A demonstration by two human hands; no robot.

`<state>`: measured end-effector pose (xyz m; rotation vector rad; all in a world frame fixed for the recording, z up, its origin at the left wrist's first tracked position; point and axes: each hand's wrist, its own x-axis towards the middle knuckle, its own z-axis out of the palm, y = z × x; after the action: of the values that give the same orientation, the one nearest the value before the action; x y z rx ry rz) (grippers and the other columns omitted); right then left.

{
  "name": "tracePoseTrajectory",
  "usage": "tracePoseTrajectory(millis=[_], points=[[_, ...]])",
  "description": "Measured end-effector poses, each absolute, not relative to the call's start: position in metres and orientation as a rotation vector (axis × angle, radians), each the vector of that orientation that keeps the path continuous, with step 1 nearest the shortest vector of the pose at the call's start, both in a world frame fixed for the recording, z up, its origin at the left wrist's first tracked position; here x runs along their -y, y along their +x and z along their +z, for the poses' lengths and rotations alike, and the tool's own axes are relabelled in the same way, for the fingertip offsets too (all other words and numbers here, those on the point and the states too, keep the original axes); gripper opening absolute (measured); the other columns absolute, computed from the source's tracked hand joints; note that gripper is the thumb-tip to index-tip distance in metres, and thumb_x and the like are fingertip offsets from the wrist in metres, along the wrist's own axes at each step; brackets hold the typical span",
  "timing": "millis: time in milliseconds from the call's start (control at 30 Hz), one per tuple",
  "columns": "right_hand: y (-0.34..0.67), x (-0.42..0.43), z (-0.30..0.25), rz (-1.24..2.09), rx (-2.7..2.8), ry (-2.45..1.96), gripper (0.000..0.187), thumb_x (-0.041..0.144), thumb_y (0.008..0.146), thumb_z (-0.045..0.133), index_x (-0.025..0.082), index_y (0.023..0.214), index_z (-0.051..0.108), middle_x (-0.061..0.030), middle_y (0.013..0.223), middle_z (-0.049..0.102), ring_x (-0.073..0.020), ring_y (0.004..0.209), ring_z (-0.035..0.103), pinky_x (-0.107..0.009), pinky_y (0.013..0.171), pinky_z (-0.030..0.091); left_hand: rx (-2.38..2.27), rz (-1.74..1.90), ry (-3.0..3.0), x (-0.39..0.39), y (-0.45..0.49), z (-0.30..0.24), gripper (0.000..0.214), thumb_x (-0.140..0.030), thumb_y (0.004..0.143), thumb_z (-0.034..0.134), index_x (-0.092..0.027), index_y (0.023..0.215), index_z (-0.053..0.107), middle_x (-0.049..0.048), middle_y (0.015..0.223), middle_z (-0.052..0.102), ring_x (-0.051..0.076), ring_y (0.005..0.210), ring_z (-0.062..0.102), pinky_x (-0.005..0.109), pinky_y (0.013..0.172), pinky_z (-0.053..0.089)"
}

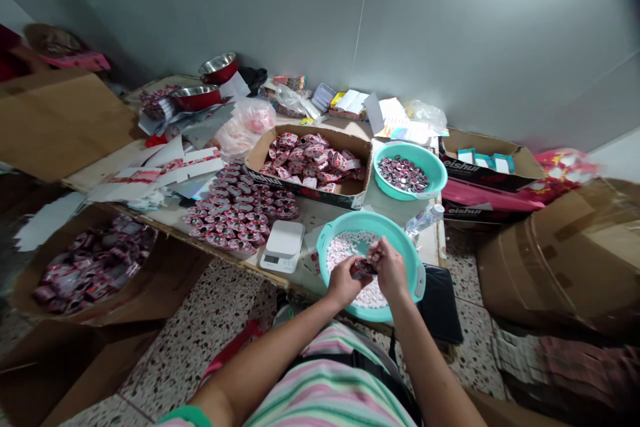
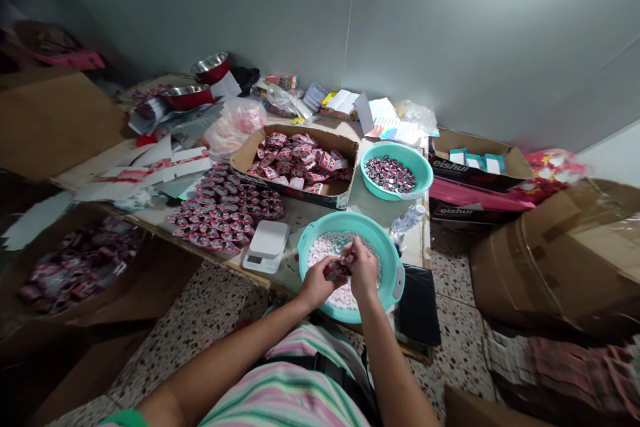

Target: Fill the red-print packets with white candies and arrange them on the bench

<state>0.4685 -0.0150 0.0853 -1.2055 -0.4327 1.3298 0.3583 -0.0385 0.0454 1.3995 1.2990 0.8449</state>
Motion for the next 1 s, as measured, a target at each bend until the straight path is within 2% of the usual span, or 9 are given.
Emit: tracePoseTrajectory(millis=[200, 467, 733, 1000], points=[[0.469, 0.015, 0.088, 1.264, 0.508, -1.218, 0.041, 0.057, 0.072, 0.064, 0.018, 0.062, 0.06, 0.0003, 0.057, 0.057, -0.0108, 0.05, 0.047, -0.024, 0.051, 0.038, -1.258, 0.876, 1.372, 0.037, 0.359, 0.042, 0.042, -0.019, 0.063, 0.075, -0.023, 0.103, 0.063, -0.0002, 0.096, 0.068, 0.017, 0.086, 0.063, 0.026, 0.078, 0.05], [0.47, 0.02, 0.093, 1.135, 0.687, -1.362, 0.051, 0.064, 0.078, 0.053, 0.017, 0.059, 0.062, -0.0049, 0.064, 0.066, -0.0166, 0.06, 0.059, -0.028, 0.061, 0.046, -1.207, 0.914, 1.33, 0.035, 0.362, 0.042, 0.041, -0.029, 0.064, 0.077, -0.021, 0.103, 0.063, 0.001, 0.094, 0.069, 0.018, 0.085, 0.064, 0.026, 0.076, 0.05], [0.474, 0.022, 0.088, 1.135, 0.701, -1.326, 0.053, 0.064, 0.081, 0.05, 0.017, 0.062, 0.063, -0.0062, 0.064, 0.067, -0.0188, 0.059, 0.062, -0.029, 0.058, 0.048, -1.226, 0.899, 1.294, 0.033, 0.366, 0.045, 0.044, -0.029, 0.064, 0.077, -0.02, 0.104, 0.063, 0.0012, 0.09, 0.069, 0.017, 0.08, 0.064, 0.026, 0.072, 0.05], [0.481, 0.027, 0.081, 1.087, 0.757, -1.341, 0.051, 0.062, 0.082, 0.05, 0.015, 0.069, 0.066, -0.0068, 0.068, 0.067, -0.0196, 0.065, 0.064, -0.03, 0.06, 0.049, -1.226, 0.892, 1.297, 0.033, 0.368, 0.048, 0.045, -0.03, 0.063, 0.078, -0.021, 0.105, 0.063, 0.0019, 0.094, 0.069, 0.019, 0.084, 0.065, 0.026, 0.073, 0.05]])
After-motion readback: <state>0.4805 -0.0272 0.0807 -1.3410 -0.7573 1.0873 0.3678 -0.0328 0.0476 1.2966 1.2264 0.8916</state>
